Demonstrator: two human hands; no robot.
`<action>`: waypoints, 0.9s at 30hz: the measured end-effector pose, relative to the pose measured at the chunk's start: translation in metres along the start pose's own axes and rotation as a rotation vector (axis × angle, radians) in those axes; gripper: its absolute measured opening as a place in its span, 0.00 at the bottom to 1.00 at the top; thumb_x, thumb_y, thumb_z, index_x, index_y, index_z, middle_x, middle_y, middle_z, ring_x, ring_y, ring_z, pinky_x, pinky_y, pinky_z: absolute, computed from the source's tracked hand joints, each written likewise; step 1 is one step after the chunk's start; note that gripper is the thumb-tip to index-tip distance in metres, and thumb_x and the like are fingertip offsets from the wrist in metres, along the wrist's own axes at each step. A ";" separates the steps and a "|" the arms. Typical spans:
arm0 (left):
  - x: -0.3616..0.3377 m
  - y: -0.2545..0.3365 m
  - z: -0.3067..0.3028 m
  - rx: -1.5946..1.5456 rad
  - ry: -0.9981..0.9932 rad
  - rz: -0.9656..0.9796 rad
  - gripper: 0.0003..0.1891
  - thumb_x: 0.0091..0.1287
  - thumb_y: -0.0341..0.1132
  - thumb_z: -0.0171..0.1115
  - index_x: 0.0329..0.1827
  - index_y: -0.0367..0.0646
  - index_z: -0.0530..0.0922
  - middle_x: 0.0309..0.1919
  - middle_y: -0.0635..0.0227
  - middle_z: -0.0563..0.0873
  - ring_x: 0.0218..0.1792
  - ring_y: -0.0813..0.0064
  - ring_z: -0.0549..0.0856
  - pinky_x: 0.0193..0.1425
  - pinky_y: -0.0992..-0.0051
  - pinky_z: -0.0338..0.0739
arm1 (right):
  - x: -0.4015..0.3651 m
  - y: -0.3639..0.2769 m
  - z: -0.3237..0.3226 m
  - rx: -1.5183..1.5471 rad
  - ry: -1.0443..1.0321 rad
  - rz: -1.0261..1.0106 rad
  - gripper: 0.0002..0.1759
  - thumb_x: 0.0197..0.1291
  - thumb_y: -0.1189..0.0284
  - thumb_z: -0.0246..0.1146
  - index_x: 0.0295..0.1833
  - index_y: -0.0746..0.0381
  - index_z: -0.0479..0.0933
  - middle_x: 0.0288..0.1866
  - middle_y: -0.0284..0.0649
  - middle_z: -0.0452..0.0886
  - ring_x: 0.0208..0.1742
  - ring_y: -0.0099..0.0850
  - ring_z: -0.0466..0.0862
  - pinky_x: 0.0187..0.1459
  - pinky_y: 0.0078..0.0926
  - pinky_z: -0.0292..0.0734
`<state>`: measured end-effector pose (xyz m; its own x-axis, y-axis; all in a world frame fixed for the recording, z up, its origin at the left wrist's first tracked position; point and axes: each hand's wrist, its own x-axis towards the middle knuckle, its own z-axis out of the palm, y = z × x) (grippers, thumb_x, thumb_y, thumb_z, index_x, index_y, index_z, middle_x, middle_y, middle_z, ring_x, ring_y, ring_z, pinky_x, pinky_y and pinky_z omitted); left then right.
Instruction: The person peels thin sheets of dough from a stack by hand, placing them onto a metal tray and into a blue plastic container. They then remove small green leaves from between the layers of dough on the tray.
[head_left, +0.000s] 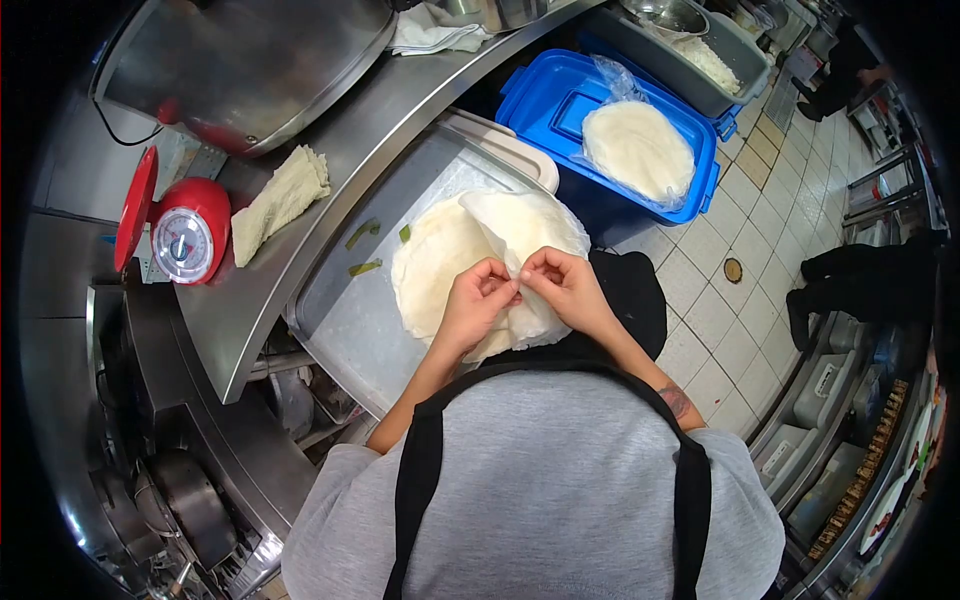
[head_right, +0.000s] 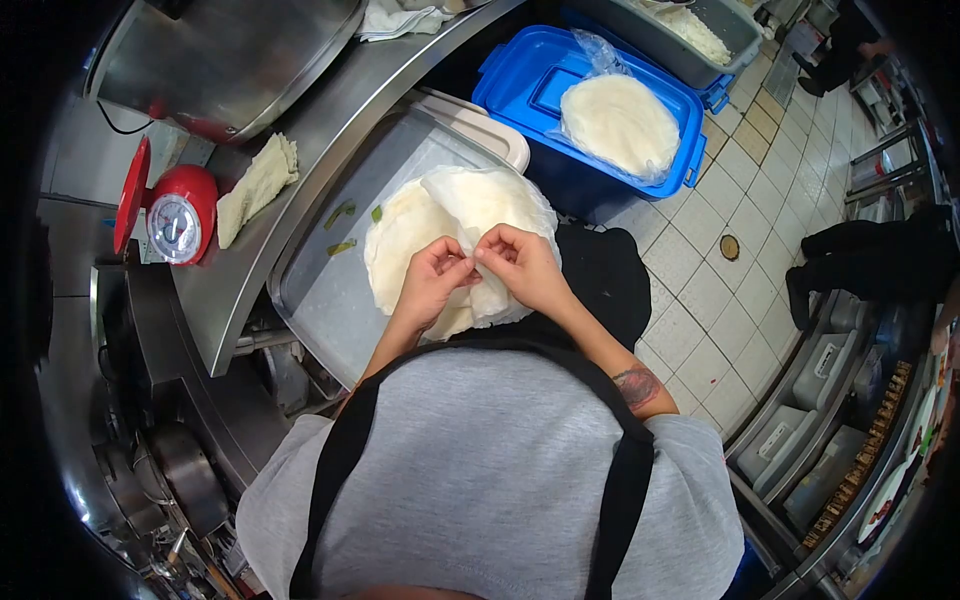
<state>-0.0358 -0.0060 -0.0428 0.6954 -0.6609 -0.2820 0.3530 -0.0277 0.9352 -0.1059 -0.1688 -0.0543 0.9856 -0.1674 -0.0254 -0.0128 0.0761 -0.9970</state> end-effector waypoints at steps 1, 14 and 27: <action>0.000 0.000 0.000 0.001 0.002 0.003 0.02 0.68 0.25 0.58 0.40 0.38 0.74 0.36 0.69 0.82 0.38 0.79 0.83 0.48 0.75 0.82 | 0.000 0.000 0.000 0.030 0.003 0.016 0.07 0.65 0.72 0.62 0.40 0.67 0.78 0.30 0.29 0.79 0.28 0.14 0.75 0.32 0.13 0.72; 0.004 -0.004 -0.002 0.035 -0.006 0.043 0.02 0.66 0.23 0.56 0.39 0.38 0.75 0.36 0.68 0.83 0.38 0.80 0.83 0.47 0.76 0.81 | -0.003 -0.003 -0.003 0.108 -0.051 0.111 0.09 0.67 0.72 0.58 0.37 0.67 0.76 0.29 0.32 0.79 0.29 0.17 0.78 0.32 0.17 0.75; 0.003 0.014 -0.005 -0.189 0.227 0.018 0.01 0.68 0.27 0.55 0.38 0.42 0.73 0.33 0.72 0.81 0.34 0.83 0.81 0.40 0.80 0.80 | -0.008 -0.010 -0.005 -0.063 -0.182 0.056 0.12 0.58 0.70 0.69 0.42 0.66 0.77 0.31 0.30 0.78 0.32 0.17 0.76 0.35 0.16 0.74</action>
<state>-0.0256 -0.0047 -0.0321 0.8173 -0.4747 -0.3266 0.4350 0.1366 0.8900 -0.1143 -0.1727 -0.0446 0.9972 0.0161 -0.0727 -0.0730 0.0172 -0.9972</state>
